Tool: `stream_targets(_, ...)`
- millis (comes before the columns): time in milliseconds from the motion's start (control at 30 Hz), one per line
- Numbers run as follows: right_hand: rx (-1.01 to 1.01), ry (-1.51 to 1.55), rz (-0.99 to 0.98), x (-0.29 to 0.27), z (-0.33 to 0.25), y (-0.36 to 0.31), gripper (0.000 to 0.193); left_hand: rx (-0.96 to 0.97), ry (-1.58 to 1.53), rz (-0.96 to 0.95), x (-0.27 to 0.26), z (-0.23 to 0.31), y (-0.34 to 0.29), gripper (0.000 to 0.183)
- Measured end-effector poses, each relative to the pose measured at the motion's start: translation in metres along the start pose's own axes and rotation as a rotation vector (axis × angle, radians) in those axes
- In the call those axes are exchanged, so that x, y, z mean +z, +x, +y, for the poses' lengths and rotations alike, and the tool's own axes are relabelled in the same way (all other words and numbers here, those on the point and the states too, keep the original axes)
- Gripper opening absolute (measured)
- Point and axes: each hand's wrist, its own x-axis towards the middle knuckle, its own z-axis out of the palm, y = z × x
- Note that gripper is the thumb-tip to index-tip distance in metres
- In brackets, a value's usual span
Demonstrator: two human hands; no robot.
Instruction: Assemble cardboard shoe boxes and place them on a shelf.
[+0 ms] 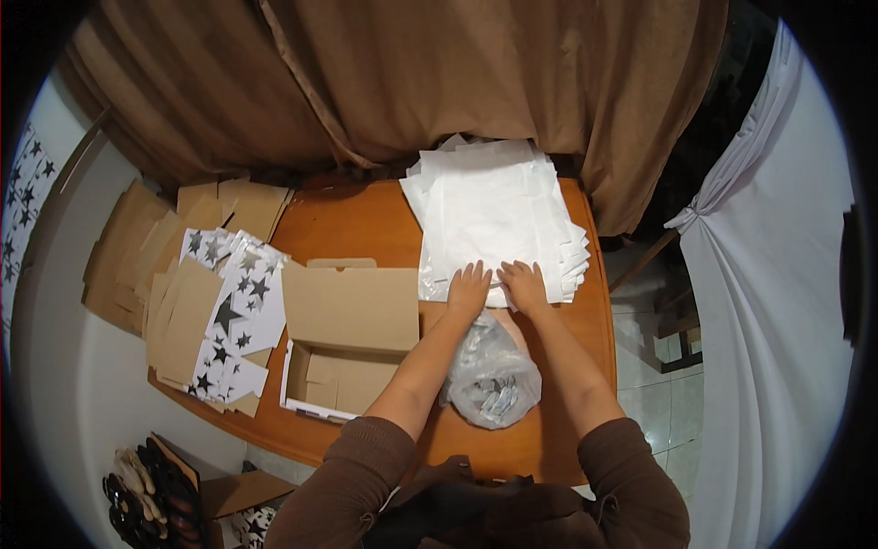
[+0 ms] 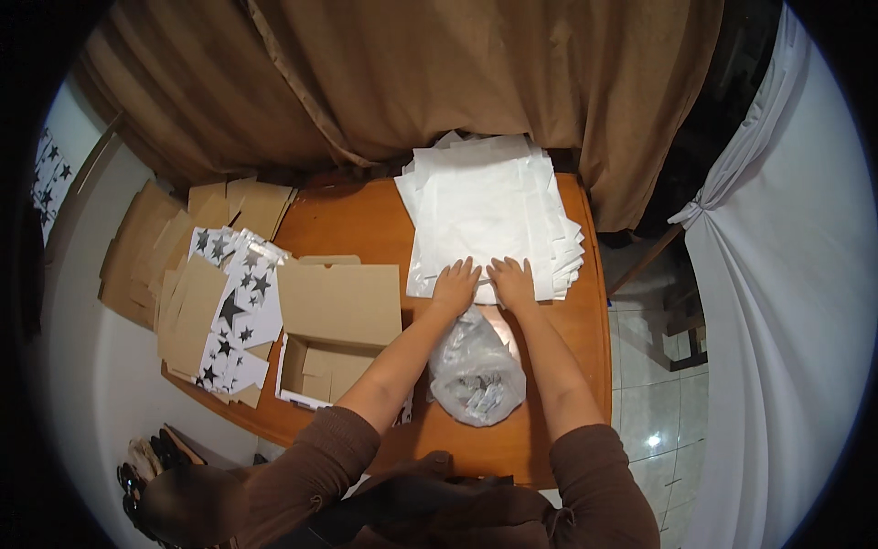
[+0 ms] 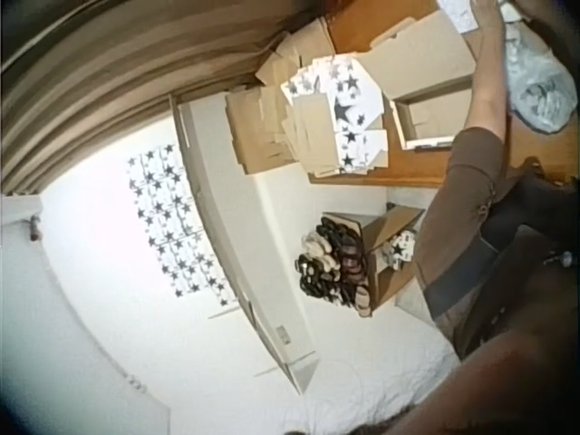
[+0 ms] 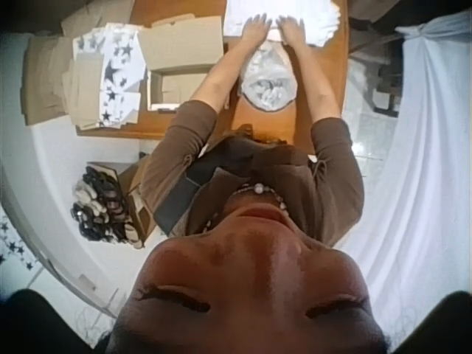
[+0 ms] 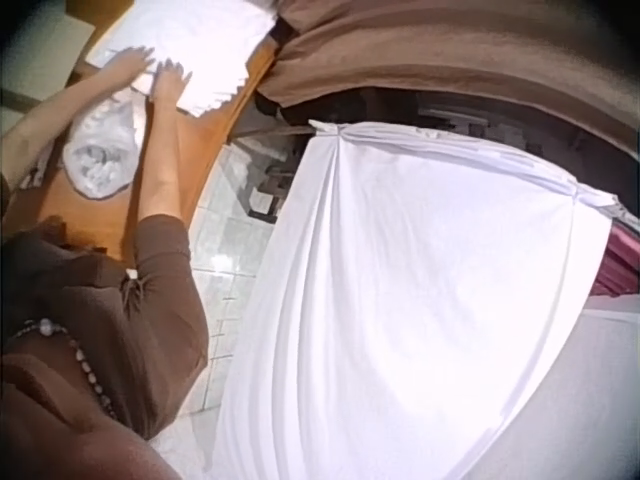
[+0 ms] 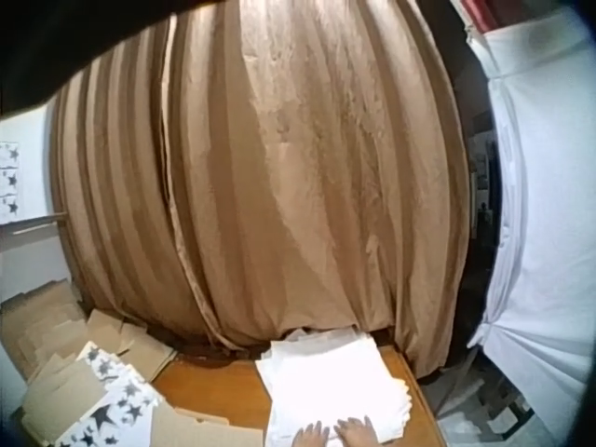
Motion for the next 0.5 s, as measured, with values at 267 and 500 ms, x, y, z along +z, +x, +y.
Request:
stream_targets(267,-0.045,0.053,0.199,-0.031,0.008,0.007,0.013,-0.005,-0.013,0.203,-0.018,-0.019,0.02,0.021)
stream_targets(500,0.261,0.104,0.689,-0.078,0.018,-0.012,0.038,-0.106,-0.561,0.645,-0.126,-0.029,0.015,0.017)
